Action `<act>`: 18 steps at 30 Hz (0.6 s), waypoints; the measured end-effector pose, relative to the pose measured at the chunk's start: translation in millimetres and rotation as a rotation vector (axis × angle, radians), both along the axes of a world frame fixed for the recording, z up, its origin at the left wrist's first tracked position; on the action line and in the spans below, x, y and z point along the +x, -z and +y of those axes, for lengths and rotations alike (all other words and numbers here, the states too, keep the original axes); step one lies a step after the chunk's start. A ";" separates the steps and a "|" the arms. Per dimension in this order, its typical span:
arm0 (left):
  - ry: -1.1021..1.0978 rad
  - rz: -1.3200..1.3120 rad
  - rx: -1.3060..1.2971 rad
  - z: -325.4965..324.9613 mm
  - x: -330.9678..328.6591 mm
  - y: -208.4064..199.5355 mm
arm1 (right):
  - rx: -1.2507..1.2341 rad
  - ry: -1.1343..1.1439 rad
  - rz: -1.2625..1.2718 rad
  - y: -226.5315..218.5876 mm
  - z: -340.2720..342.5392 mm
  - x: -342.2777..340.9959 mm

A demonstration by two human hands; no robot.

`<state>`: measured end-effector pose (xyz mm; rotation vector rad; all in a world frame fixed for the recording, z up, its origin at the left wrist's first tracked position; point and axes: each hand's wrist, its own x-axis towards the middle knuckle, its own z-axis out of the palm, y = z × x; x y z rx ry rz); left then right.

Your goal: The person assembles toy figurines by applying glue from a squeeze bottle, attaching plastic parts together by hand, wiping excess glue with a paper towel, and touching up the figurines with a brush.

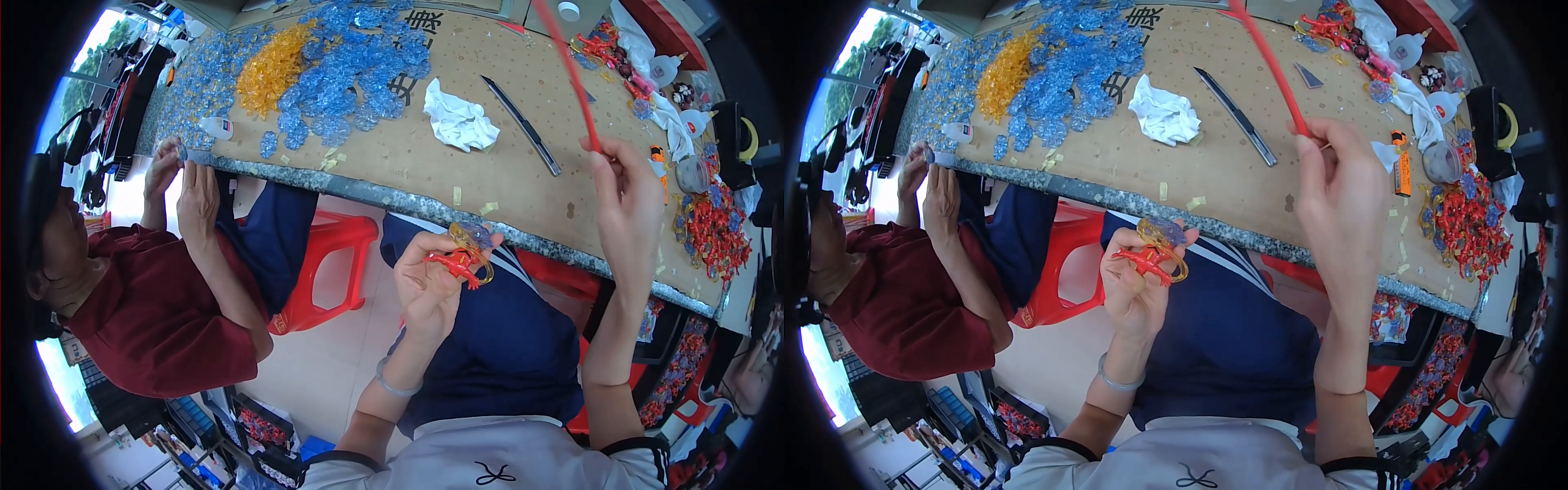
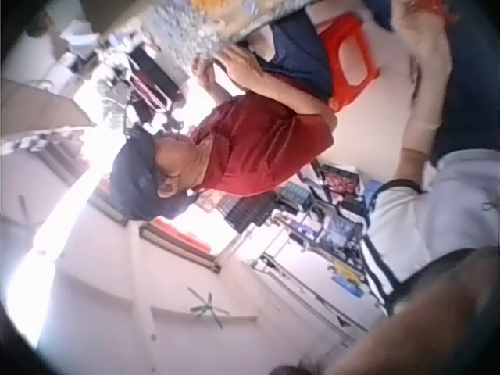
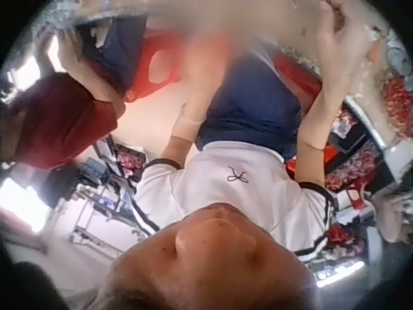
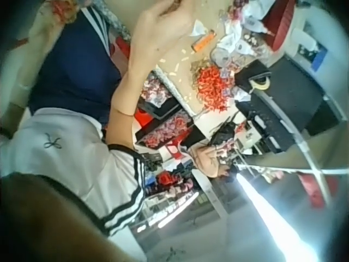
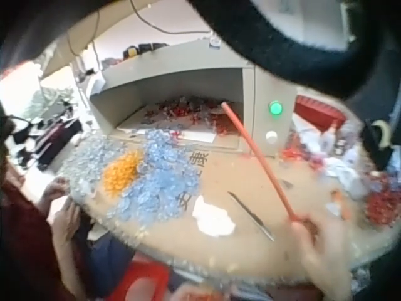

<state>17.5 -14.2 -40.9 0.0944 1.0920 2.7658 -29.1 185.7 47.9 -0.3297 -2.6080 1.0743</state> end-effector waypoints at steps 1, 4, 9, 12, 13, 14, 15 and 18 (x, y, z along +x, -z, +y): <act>-0.022 0.018 -0.020 0.7 0.0 -1.4 | 0.001 -0.001 0.000 -3.0 -3.2 10.8; -0.051 0.039 -0.041 5.7 2.7 0.1 | -0.525 -0.124 0.065 -3.7 -14.2 42.5; -0.118 0.106 -0.109 11.7 7.6 10.3 | -0.779 -0.408 0.359 33.1 -29.3 77.9; -0.137 0.171 -0.140 21.1 6.9 0.7 | -0.701 -0.418 0.420 30.4 -34.8 85.1; -0.142 0.198 -0.133 24.0 6.5 -2.8 | -0.584 -0.482 0.440 31.5 -31.0 81.8; -0.137 0.199 -0.134 24.6 7.1 -3.0 | -0.584 -0.477 0.442 30.9 -27.6 81.9; -0.149 0.188 -0.156 23.1 8.0 -2.6 | -0.535 -0.517 0.394 29.9 -25.1 82.2; -0.140 0.184 -0.186 21.6 9.8 -0.5 | -0.497 -0.544 0.347 25.9 -17.1 83.5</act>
